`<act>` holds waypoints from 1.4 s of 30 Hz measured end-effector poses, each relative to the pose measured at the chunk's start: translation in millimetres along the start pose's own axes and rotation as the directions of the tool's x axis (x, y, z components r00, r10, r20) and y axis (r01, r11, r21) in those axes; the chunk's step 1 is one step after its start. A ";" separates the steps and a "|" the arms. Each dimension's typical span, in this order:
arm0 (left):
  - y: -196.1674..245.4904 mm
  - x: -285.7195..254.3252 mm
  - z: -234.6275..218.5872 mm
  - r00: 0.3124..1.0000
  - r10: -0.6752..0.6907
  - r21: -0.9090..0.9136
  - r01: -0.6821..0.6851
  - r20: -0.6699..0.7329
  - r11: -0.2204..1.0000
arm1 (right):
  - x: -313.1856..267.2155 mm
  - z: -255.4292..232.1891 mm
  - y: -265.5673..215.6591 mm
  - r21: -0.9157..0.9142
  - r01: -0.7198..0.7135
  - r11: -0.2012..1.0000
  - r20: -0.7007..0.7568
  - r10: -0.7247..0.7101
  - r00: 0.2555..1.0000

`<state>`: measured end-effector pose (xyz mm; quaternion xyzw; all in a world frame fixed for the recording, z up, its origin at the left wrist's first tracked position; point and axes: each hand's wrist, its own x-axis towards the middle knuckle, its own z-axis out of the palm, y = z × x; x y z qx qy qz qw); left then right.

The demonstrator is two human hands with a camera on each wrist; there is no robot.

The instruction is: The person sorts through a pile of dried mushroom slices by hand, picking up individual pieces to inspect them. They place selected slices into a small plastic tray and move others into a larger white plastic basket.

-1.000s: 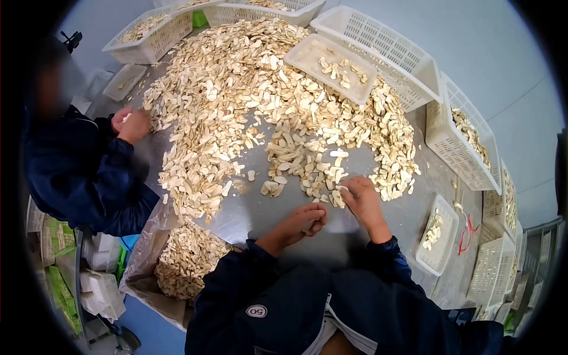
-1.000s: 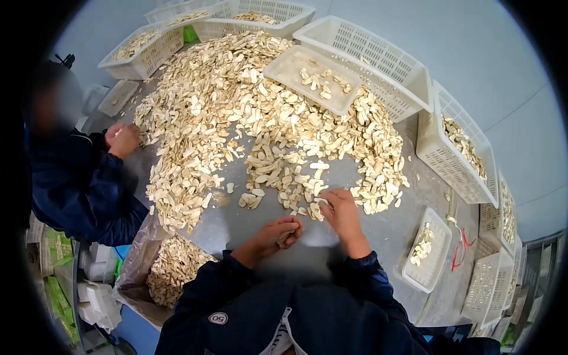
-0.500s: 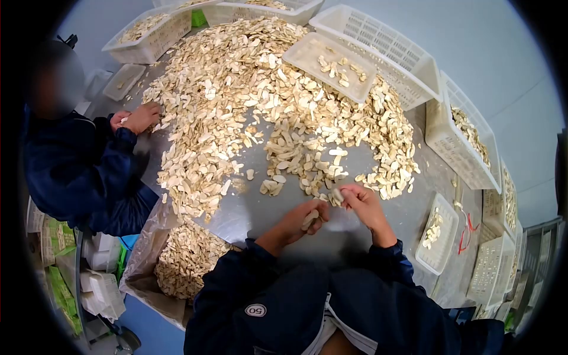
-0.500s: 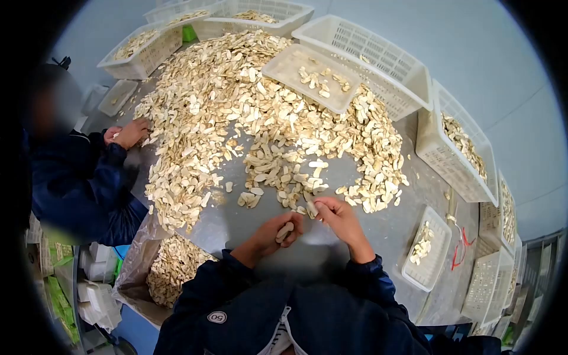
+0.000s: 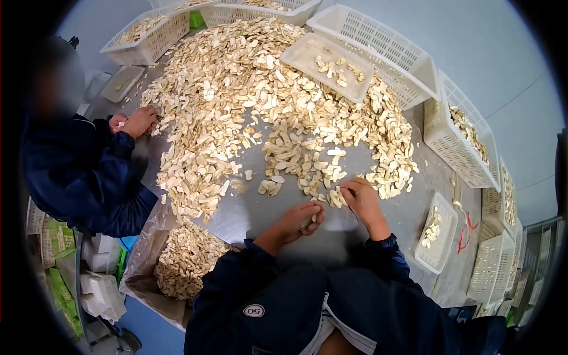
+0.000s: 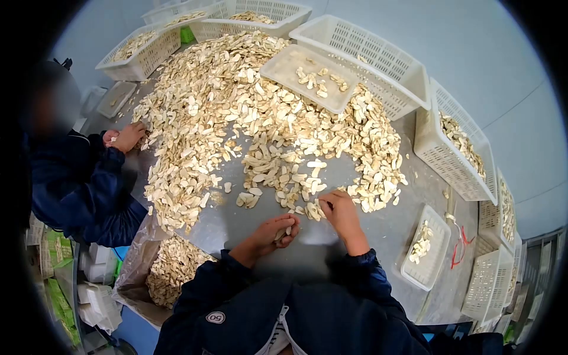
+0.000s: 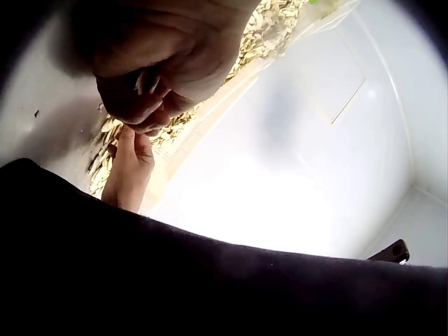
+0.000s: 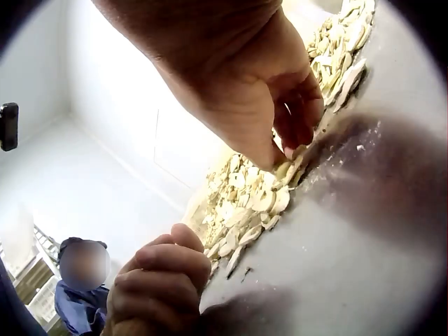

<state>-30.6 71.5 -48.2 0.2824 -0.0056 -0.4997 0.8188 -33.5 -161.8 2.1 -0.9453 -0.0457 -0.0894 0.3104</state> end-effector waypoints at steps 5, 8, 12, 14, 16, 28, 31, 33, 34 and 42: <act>2.3 -0.6 5.0 1.000 -0.007 0.007 0.007 -0.028 1.000 | -1.3 0.9 4.2 0.069 -0.132 0.989 -0.019 0.133 0.991; 1.8 -1.6 5.4 0.999 -0.002 0.014 0.003 -0.035 1.000 | -2.9 -3.9 3.7 0.075 -0.134 0.988 -0.010 0.135 0.991; 2.3 -1.2 6.5 0.999 -0.003 0.026 0.004 -0.042 1.000 | -6.6 -14.8 -6.6 0.044 -0.067 0.997 0.114 0.061 0.992; 2.5 -1.5 7.5 0.999 -0.006 0.028 0.007 -0.048 1.000 | -7.9 -14.9 -7.4 0.006 -0.031 0.999 0.148 0.030 0.989; 2.3 -1.6 7.2 0.999 -0.002 0.027 0.004 -0.049 1.000 | -8.1 -9.1 0.7 0.003 0.046 0.999 0.081 -0.046 0.996; 3.5 -2.8 10.0 0.998 0.003 0.061 0.001 -0.059 0.998 | -4.1 4.3 12.8 -0.048 0.043 0.998 -0.100 -0.048 0.994; 3.7 -3.3 10.6 0.998 0.004 0.067 0.000 -0.069 0.998 | -3.4 3.3 9.7 -0.069 0.027 0.997 -0.098 -0.034 0.995; 4.1 -3.4 10.6 0.998 0.004 0.069 0.000 -0.070 0.998 | -3.0 3.5 9.6 -0.070 0.024 0.997 -0.105 -0.031 0.994; 4.1 -3.3 10.6 0.998 0.006 0.066 -0.002 -0.068 0.998 | -2.9 5.2 12.5 -0.069 0.031 0.997 -0.115 -0.039 0.993; 5.4 -4.1 11.8 0.998 0.003 0.063 0.001 -0.064 0.998 | -4.9 5.4 26.4 0.219 -0.268 0.938 -0.034 0.282 0.959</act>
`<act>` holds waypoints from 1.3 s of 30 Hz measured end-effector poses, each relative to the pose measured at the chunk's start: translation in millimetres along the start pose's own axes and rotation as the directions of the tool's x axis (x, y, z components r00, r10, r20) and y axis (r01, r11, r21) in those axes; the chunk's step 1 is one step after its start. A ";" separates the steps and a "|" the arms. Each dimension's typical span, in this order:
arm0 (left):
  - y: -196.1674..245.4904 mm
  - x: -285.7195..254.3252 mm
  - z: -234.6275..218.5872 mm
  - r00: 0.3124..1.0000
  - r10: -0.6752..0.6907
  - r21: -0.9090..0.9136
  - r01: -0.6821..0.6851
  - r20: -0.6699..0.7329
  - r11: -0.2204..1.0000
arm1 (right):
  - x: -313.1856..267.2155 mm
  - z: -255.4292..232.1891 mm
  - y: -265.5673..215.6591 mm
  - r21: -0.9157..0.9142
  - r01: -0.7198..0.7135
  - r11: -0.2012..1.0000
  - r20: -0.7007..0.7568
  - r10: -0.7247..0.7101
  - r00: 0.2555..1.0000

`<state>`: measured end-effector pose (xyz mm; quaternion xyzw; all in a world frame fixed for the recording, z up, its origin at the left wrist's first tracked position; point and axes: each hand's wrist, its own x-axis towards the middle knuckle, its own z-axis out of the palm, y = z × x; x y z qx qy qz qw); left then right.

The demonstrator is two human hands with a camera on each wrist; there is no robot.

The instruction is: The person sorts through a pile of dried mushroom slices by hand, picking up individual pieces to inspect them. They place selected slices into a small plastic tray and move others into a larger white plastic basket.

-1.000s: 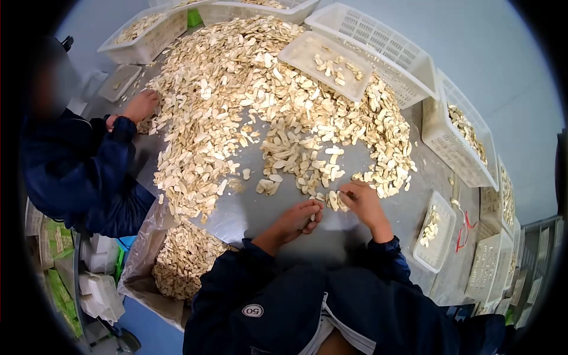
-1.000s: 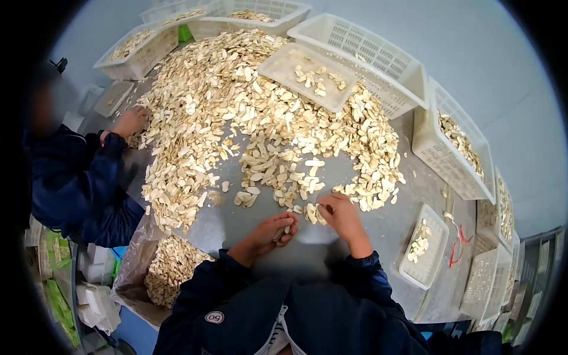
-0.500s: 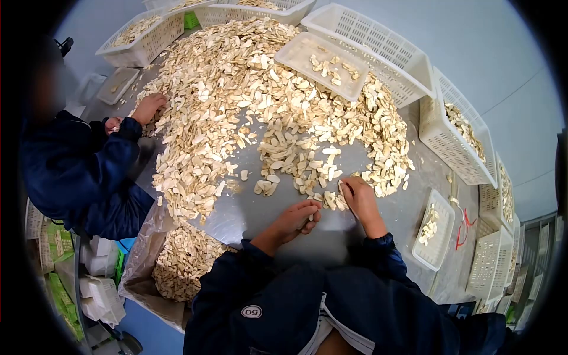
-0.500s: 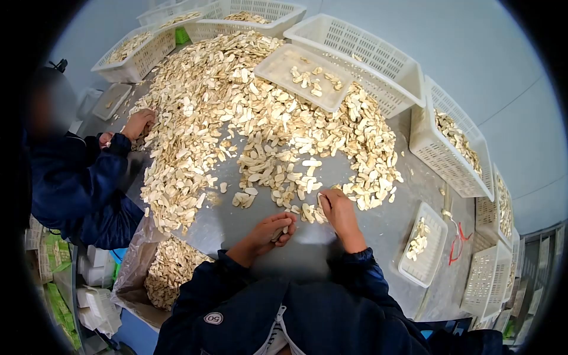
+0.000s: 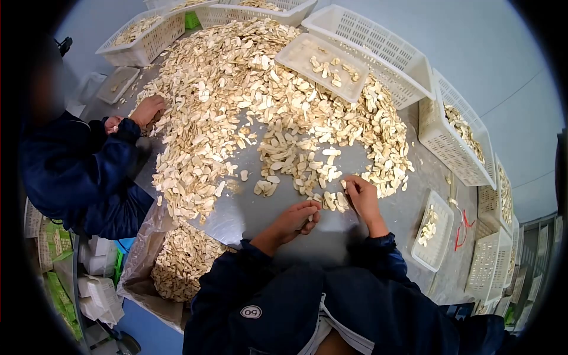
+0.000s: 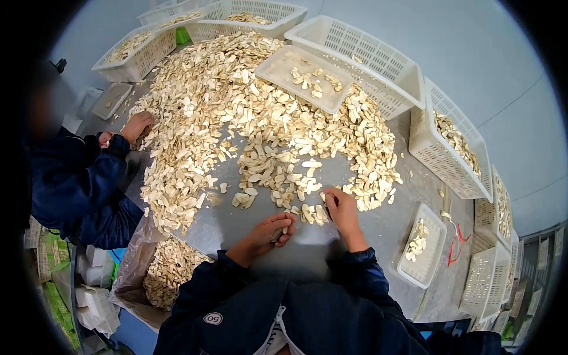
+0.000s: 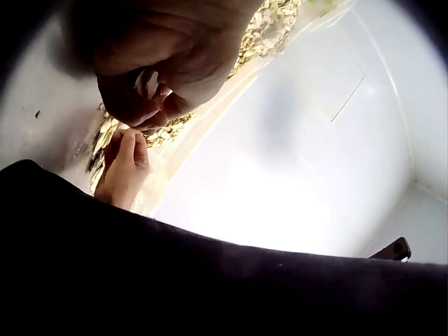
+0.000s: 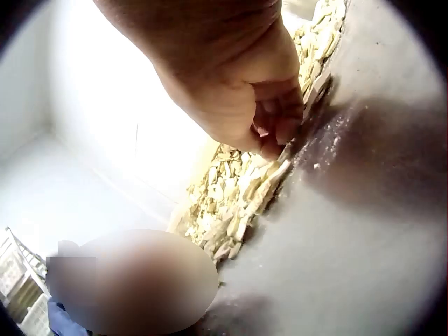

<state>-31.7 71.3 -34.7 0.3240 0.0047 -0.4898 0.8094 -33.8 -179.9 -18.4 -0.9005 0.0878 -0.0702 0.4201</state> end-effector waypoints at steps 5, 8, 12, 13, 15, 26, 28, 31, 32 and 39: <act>-1.2 0.5 0.4 1.000 -0.006 -0.002 0.006 -0.020 1.000 | -0.8 4.6 18.9 0.024 0.073 0.997 -0.213 -0.066 0.975; -0.3 0.4 -0.4 1.000 -0.008 -0.006 0.008 -0.019 1.000 | -11.4 -8.7 -23.3 -0.169 0.066 0.983 -0.096 -0.084 0.992; -1.1 0.4 2.1 0.999 -0.005 0.001 0.005 -0.041 1.000 | -26.1 -16.0 -39.7 -0.289 0.213 0.933 0.212 -0.155 0.965; -1.0 0.5 2.0 0.999 -0.006 0.001 0.006 -0.033 1.000 | -27.3 -14.3 -38.0 -0.305 0.230 0.924 0.217 -0.168 0.962; 0.2 -0.8 0.5 1.000 -0.002 0.001 0.002 -0.022 1.000 | -28.2 -10.9 -32.4 -0.270 0.205 0.941 0.209 -0.151 0.966; -4.8 3.7 -3.3 0.999 0.038 -0.003 -0.038 -0.035 0.999 | -36.5 -24.5 -59.3 0.482 -0.302 0.822 0.438 0.072 0.896; -0.4 0.4 5.0 0.997 0.033 -0.015 -0.034 -0.070 0.999 | -33.2 -24.7 -48.3 0.414 -0.187 0.891 0.372 0.022 0.928; 4.7 -2.3 9.5 0.999 0.011 -0.018 -0.012 -0.050 1.000 | -33.6 -25.6 -44.9 0.031 0.031 0.999 0.257 -0.038 0.966; 0.8 0.4 1.4 1.000 0.016 0.003 -0.016 -0.021 1.000 | -33.5 -25.0 -45.4 -0.150 0.103 0.983 0.222 -0.068 0.973; -3.5 0.3 0.0 1.000 0.027 0.019 -0.027 -0.015 0.999 | -42.8 -16.5 -31.6 -0.175 0.224 0.959 0.190 -0.190 0.963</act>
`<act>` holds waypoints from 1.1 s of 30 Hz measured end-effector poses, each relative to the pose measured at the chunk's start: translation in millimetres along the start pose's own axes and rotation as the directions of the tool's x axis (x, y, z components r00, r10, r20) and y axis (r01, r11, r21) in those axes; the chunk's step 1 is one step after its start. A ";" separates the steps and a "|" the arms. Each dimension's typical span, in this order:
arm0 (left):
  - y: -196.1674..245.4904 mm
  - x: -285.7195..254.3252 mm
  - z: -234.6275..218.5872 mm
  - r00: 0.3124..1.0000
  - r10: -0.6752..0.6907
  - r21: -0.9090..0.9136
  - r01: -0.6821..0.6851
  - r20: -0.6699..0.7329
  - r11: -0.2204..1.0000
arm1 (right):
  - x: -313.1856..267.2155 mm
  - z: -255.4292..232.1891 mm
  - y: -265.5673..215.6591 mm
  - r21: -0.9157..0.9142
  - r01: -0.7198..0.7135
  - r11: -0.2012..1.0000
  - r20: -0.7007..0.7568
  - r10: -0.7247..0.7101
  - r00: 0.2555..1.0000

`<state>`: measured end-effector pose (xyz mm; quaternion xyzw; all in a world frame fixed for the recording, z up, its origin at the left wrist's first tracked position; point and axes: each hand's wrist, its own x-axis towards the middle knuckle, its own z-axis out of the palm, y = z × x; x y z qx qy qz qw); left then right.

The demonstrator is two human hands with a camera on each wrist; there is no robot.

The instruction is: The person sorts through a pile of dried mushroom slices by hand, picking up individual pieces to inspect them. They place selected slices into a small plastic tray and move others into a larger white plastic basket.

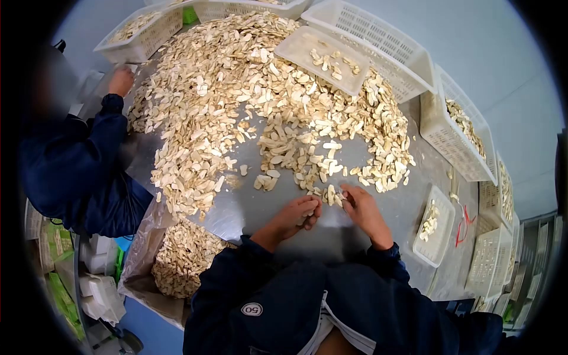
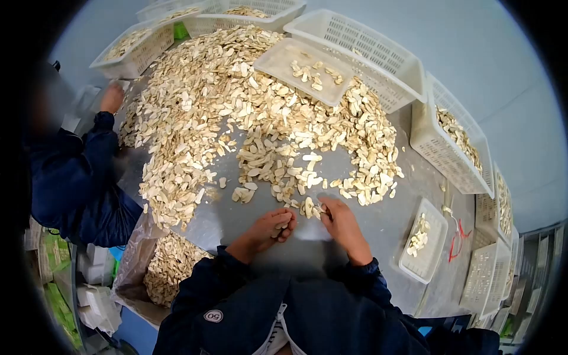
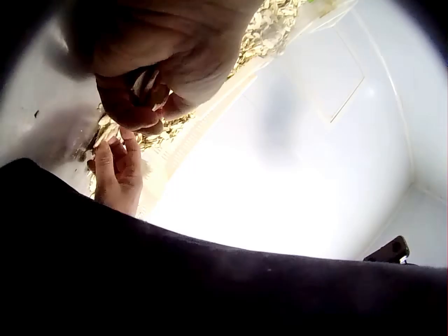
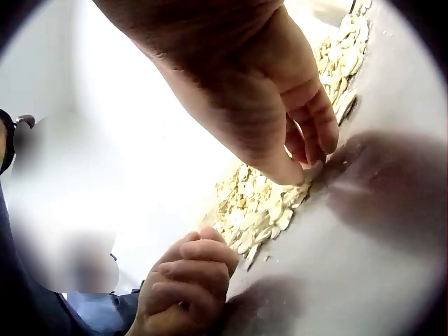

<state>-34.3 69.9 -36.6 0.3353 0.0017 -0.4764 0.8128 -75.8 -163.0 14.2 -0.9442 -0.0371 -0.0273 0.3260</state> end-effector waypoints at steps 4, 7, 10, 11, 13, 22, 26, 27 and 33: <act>3.0 -1.6 -1.3 1.000 -0.017 0.005 0.017 0.024 1.000 | 2.2 13.2 26.6 -0.038 0.012 0.999 -0.187 -0.019 0.982; 2.3 -1.0 -4.9 0.999 -0.014 0.034 0.013 0.044 0.999 | 2.5 6.2 15.8 -0.086 -0.024 0.996 -0.197 0.007 0.980; -0.9 -0.9 -5.3 0.999 -0.007 0.008 0.007 0.041 1.000 | -4.4 -5.2 -10.3 -0.023 -0.085 0.996 -0.060 0.084 0.995; -0.4 -0.9 -4.2 0.999 -0.009 0.001 0.009 0.040 1.000 | -6.3 -5.8 -16.5 0.014 -0.106 0.994 -0.002 0.107 0.994; 0.7 -0.4 -2.3 0.999 -0.010 -0.007 0.010 0.034 1.000 | -8.6 -1.4 -23.2 -0.039 -0.070 0.997 0.016 0.071 0.997; -1.9 2.3 -5.3 0.998 0.007 0.009 -0.007 0.056 1.000 | -9.7 0.9 -18.2 0.224 -0.180 0.958 0.135 0.153 0.979; -0.9 2.2 0.1 1.000 0.009 0.029 -0.010 0.006 1.000 | -0.7 4.5 -23.3 0.549 -0.207 0.810 0.211 0.106 0.972; 0.0 1.6 3.0 1.000 0.005 0.028 -0.004 -0.025 1.000 | 5.0 4.2 -28.0 0.410 -0.139 0.901 0.141 0.088 0.986; -0.6 1.9 -8.2 0.998 0.020 -0.021 -0.019 0.053 1.000 | 19.9 19.4 -25.0 -0.106 0.061 0.993 0.014 -0.060 0.998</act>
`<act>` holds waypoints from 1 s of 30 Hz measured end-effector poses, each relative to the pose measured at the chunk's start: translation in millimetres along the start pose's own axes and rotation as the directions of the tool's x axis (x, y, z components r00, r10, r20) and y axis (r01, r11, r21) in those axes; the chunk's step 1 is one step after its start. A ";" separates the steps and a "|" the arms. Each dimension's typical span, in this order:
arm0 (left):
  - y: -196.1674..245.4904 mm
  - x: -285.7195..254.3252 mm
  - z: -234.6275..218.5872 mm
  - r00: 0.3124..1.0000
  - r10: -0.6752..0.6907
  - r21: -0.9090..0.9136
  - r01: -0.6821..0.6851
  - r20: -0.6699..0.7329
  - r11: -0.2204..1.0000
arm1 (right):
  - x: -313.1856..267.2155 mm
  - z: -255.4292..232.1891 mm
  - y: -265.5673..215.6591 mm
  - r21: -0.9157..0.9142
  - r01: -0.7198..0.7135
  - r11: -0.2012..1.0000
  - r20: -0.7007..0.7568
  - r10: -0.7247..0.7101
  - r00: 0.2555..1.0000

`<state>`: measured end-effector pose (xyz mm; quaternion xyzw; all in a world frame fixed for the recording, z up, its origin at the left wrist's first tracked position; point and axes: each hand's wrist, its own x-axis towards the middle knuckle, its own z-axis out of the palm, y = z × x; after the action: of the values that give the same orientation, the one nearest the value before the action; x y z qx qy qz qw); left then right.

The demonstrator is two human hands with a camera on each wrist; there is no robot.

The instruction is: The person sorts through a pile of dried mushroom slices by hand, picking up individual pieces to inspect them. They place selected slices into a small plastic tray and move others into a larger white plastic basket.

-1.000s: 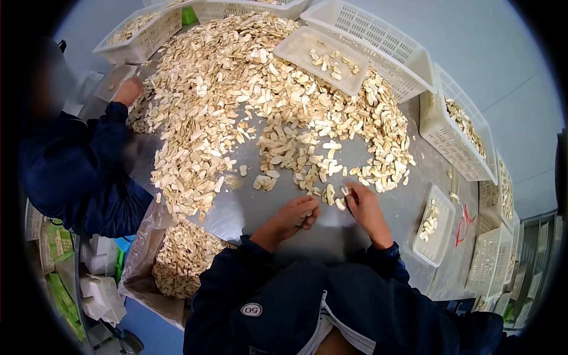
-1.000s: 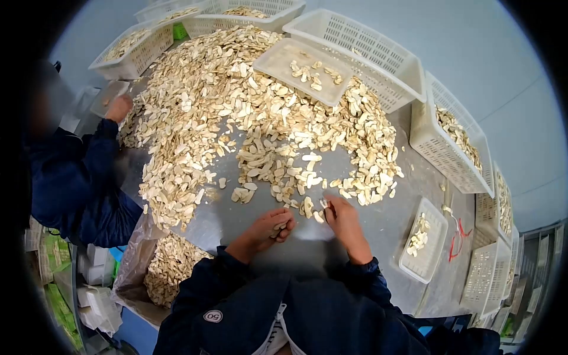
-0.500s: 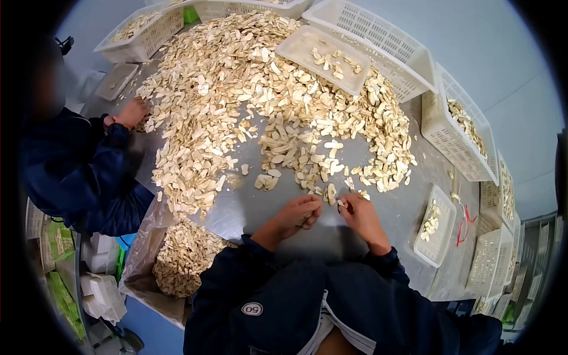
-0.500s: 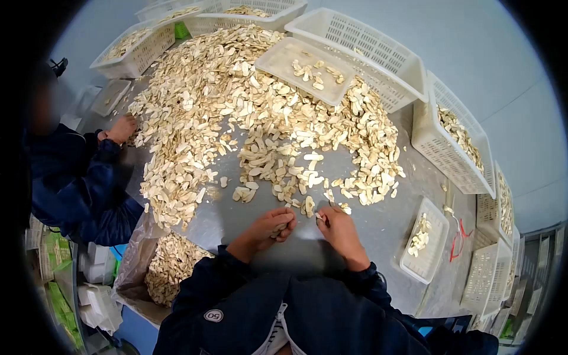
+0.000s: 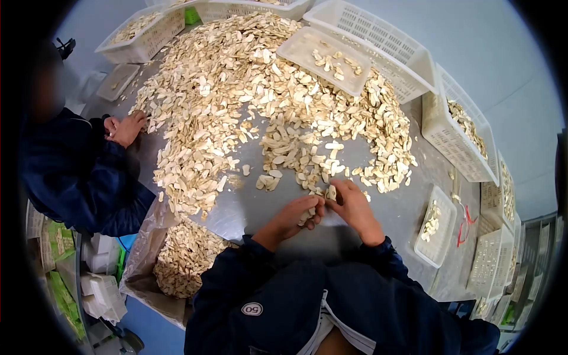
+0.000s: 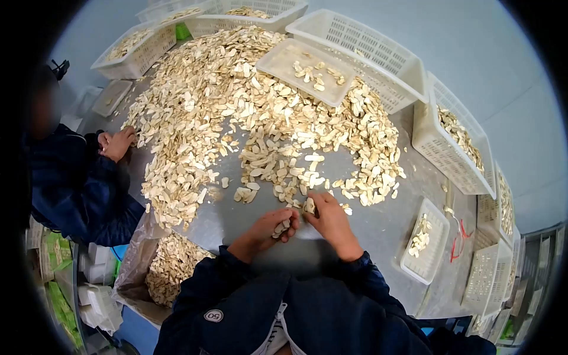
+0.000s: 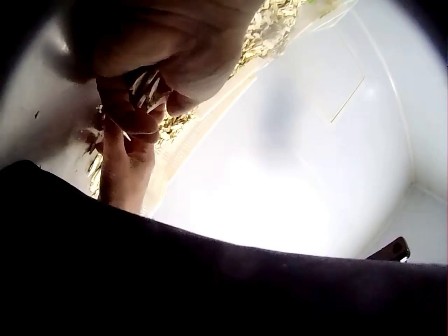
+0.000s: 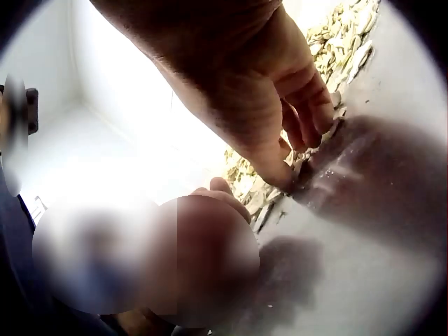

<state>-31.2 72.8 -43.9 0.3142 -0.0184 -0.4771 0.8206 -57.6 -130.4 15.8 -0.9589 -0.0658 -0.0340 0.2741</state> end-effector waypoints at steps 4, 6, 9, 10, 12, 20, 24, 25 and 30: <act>-2.8 0.6 -0.5 1.000 -0.013 -0.028 0.013 -0.014 1.000 | -3.9 2.9 12.1 0.176 -0.134 0.975 0.049 0.127 0.991; -6.0 3.2 -2.8 1.000 -0.015 -0.020 0.014 -0.023 1.000 | -7.0 3.7 22.3 0.383 -0.221 0.897 0.096 0.199 0.975; -5.2 2.7 -2.0 1.000 -0.012 -0.016 0.012 -0.025 1.000 | -11.5 3.8 34.8 0.696 -0.314 0.646 0.203 0.243 0.949; -4.4 2.5 -1.3 0.999 -0.018 -0.009 0.018 -0.030 1.000 | -12.4 -1.1 32.6 0.755 -0.338 0.561 0.238 0.246 0.940; -3.1 1.6 -0.2 0.999 -0.029 0.005 0.029 -0.042 1.000 | -12.6 -11.1 22.1 0.827 -0.383 0.411 0.295 0.263 0.919; -5.3 -0.1 1.4 0.999 0.037 0.139 -0.037 0.000 0.990 | -18.9 -7.8 20.2 0.919 -0.394 0.028 0.382 0.188 0.905; 1.7 -5.0 11.0 0.999 0.019 0.121 -0.015 -0.035 0.993 | -16.7 -4.8 18.2 0.895 -0.412 0.169 0.357 0.281 0.891; 1.9 -3.8 10.9 0.997 0.026 0.087 -0.020 -0.073 0.996 | -15.5 -2.8 24.3 0.888 -0.404 0.221 0.321 0.333 0.887; 1.8 -0.6 -4.1 0.992 0.092 -0.151 -0.105 -0.091 0.983 | -13.7 -1.4 23.8 0.572 -0.210 0.793 -0.140 0.347 0.927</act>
<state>-28.8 75.9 -46.1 0.2677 0.0379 -0.4224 0.8651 -67.7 -152.6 3.1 -0.8280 0.1036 -0.0874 0.5441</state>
